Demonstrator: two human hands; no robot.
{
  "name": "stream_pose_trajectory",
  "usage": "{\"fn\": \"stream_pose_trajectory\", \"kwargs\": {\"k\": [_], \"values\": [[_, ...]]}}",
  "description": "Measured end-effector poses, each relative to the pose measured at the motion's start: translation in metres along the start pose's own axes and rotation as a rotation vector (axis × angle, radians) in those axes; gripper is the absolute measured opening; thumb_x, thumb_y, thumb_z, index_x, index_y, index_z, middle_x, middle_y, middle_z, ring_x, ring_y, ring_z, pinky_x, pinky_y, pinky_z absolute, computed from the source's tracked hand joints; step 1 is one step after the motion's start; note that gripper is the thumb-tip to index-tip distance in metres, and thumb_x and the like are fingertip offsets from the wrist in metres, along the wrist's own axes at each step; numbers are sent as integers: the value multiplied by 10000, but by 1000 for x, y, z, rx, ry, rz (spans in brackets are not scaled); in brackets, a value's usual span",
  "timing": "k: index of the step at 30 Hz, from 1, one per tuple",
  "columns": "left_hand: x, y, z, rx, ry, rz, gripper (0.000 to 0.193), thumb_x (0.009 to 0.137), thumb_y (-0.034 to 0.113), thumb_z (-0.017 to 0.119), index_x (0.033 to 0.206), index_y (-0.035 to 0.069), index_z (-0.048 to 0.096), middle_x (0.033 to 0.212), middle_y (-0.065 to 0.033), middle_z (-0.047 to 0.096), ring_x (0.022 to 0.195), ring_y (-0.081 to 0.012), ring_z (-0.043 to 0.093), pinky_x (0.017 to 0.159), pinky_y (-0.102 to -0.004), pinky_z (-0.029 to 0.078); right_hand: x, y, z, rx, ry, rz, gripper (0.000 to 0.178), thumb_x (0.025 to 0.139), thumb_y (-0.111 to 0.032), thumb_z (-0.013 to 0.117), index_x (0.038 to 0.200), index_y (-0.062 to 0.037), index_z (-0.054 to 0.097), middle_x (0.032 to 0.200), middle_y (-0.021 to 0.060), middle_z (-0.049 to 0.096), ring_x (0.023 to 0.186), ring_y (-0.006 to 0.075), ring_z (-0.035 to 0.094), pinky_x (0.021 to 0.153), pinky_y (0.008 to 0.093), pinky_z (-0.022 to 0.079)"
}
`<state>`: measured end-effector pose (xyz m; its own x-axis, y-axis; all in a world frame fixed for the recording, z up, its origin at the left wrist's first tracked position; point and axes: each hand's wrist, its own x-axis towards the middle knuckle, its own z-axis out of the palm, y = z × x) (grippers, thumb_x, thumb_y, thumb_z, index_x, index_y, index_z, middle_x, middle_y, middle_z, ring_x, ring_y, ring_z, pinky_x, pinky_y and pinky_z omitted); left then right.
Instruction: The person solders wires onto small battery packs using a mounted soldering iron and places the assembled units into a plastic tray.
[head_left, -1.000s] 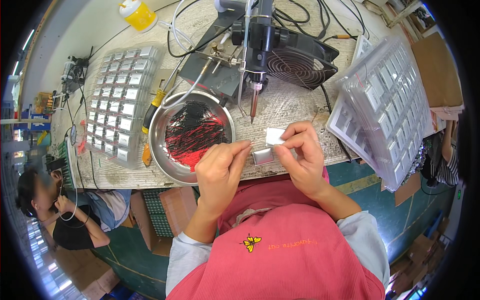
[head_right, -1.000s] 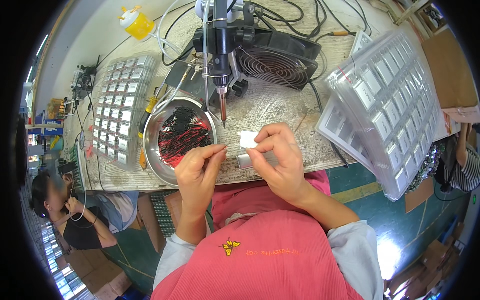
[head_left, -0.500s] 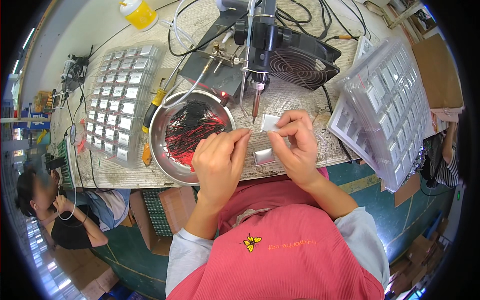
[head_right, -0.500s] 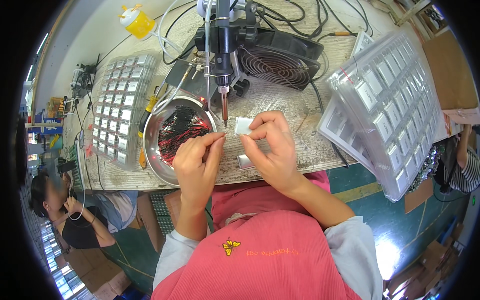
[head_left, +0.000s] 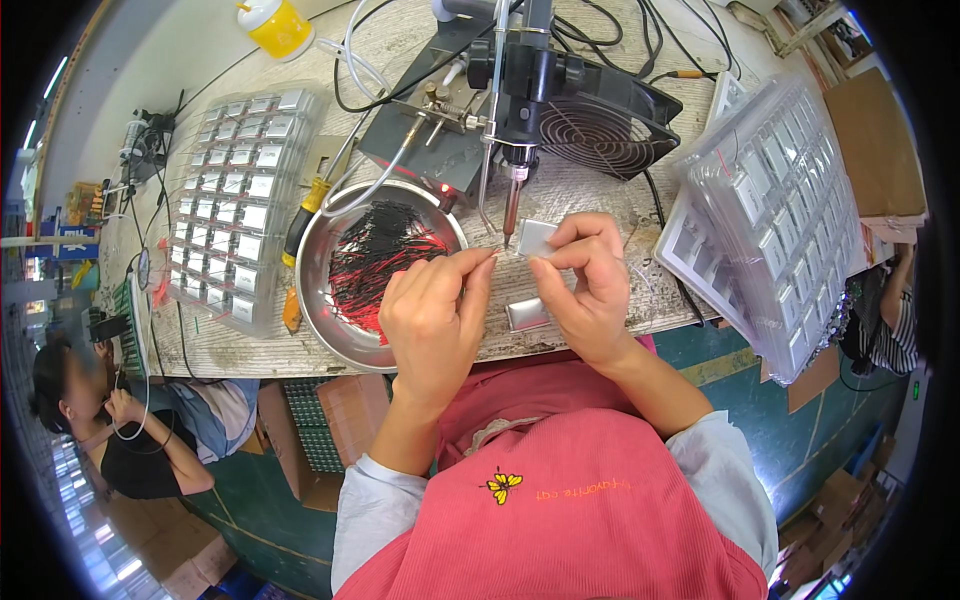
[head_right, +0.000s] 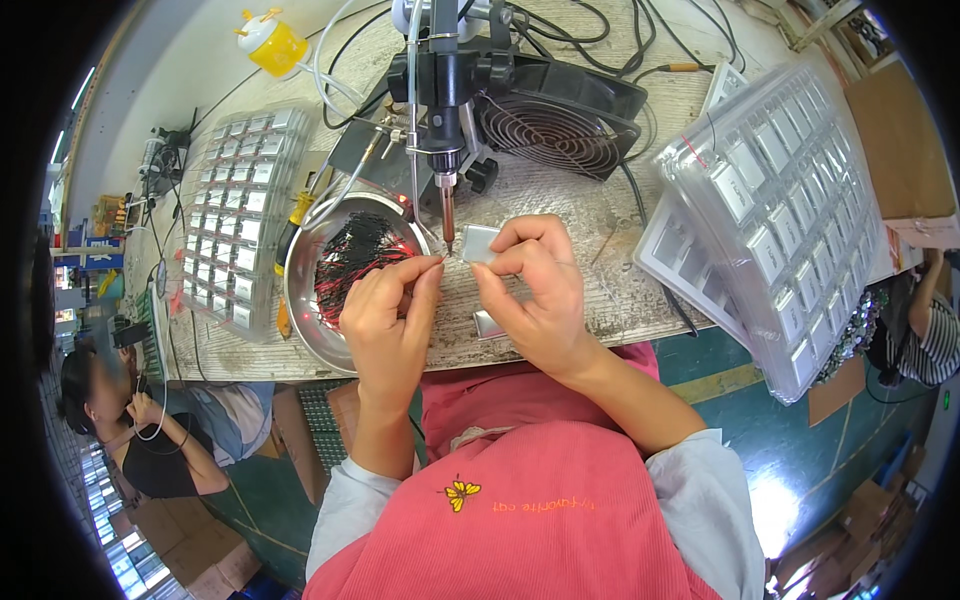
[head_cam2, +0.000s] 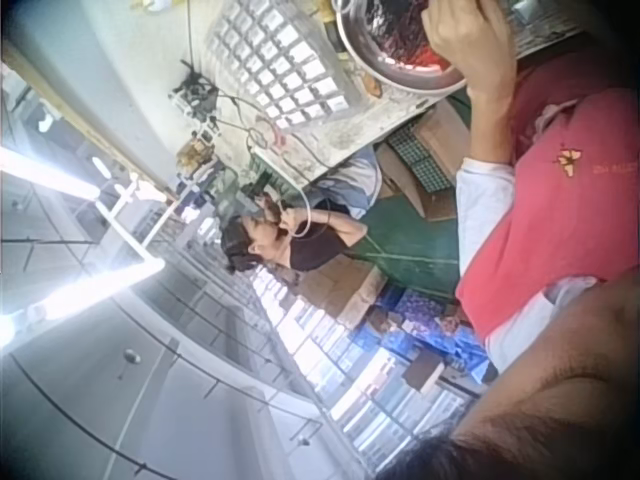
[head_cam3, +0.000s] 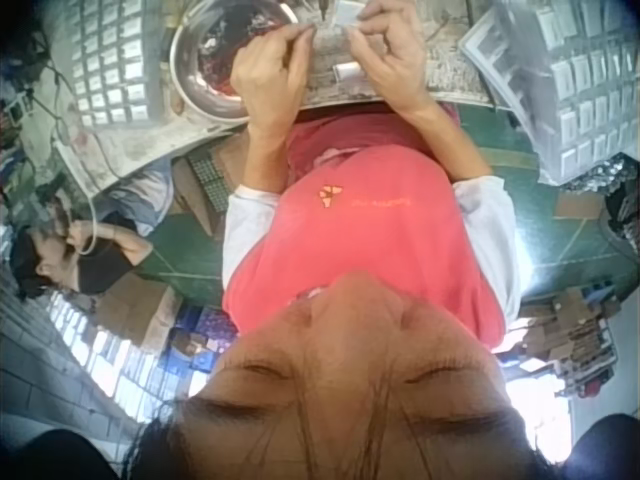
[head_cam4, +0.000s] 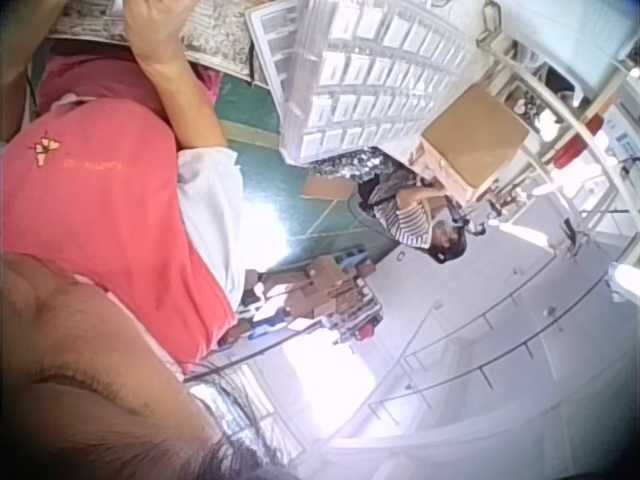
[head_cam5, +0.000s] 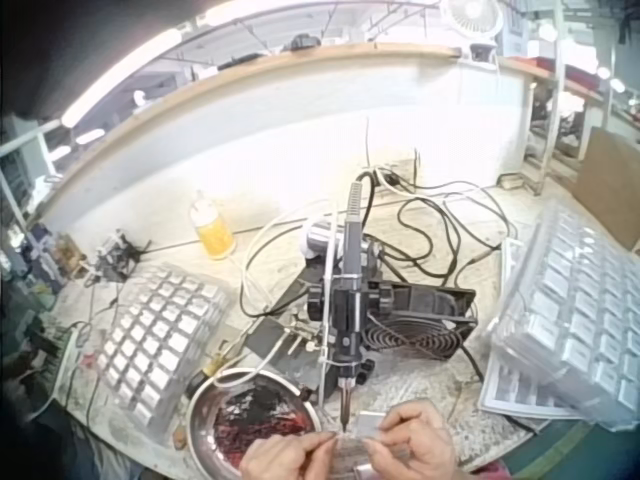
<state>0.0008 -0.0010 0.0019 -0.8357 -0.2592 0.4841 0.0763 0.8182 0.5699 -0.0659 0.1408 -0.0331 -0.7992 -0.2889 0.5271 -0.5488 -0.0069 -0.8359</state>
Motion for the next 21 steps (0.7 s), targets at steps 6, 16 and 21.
{"fn": "stream_pose_trajectory", "kwargs": {"k": [6, 16, 21], "values": [[0, 0, 0, -3, 6, 3, 78, 790, 52, 693, 865, 43, 679, 604, -29, 553, 522, -153, 482, 555, -299, 363, 2, 0, -2, -83, -32, -84, 174, 754, 25, 692, 822, -29, 541, 962, 109, 508, 832, 201, 522, 719, 295, 442], [3, 2, 0, 43, 6, 24, 70, 767, 65, 703, 822, 65, 659, 666, -26, 612, 557, -177, 539, 542, -317, 376, 4, -2, -3, -116, -40, -127, 181, 748, 35, 695, 829, -24, 544, 952, 118, 515, 820, 204, 525, 696, 294, 448], [3, 2, 0, 72, -3, 47, 79, 757, 72, 709, 817, 70, 658, 668, -26, 617, 558, -184, 544, 546, -318, 382, 4, -2, -3, -120, -37, -134, 176, 749, 35, 693, 826, -24, 546, 948, 117, 516, 819, 205, 526, 692, 293, 449]]}}
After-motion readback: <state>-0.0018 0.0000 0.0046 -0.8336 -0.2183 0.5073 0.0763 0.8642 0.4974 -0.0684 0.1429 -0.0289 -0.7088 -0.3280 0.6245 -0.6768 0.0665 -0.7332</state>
